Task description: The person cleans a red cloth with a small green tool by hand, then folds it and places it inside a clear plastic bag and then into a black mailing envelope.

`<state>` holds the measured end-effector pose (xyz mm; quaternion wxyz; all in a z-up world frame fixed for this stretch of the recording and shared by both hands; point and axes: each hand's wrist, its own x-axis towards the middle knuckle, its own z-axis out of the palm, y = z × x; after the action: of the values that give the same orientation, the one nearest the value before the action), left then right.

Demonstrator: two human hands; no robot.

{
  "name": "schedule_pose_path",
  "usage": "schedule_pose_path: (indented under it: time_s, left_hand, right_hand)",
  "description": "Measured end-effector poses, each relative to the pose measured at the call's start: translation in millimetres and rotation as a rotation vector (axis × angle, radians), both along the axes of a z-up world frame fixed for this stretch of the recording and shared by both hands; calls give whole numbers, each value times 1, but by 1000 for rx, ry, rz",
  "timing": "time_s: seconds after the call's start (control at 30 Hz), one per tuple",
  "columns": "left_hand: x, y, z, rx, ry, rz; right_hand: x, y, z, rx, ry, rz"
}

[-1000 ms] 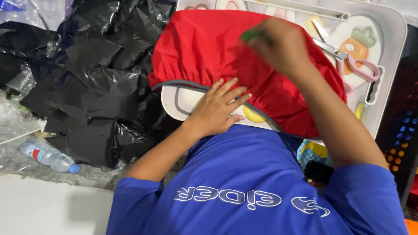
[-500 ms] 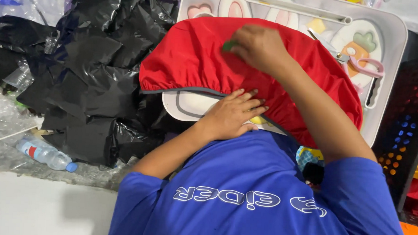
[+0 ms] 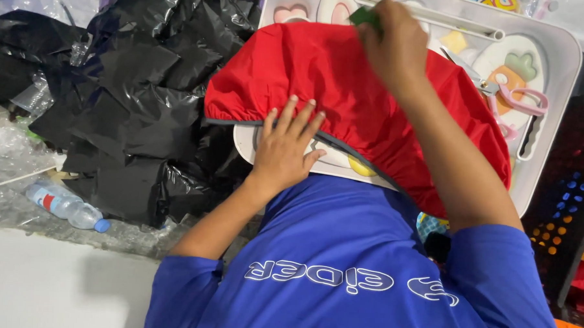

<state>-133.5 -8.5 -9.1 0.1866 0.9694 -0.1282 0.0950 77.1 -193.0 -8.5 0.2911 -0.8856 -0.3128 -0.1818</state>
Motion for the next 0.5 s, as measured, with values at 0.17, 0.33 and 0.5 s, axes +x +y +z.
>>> schedule_pose_path:
  time_s: [0.17,0.33,0.5]
  left_hand:
    - [-1,-6,-1,87,54,-74]
    - [0,-5,1,73,67,-87]
    - [0,-8,6,90,75,-82]
  right_hand:
    - [-27,37,8,-30,48,474]
    - [21,37,-18,-12,-111,-35]
    - [-19,50,8,-13,-27,292]
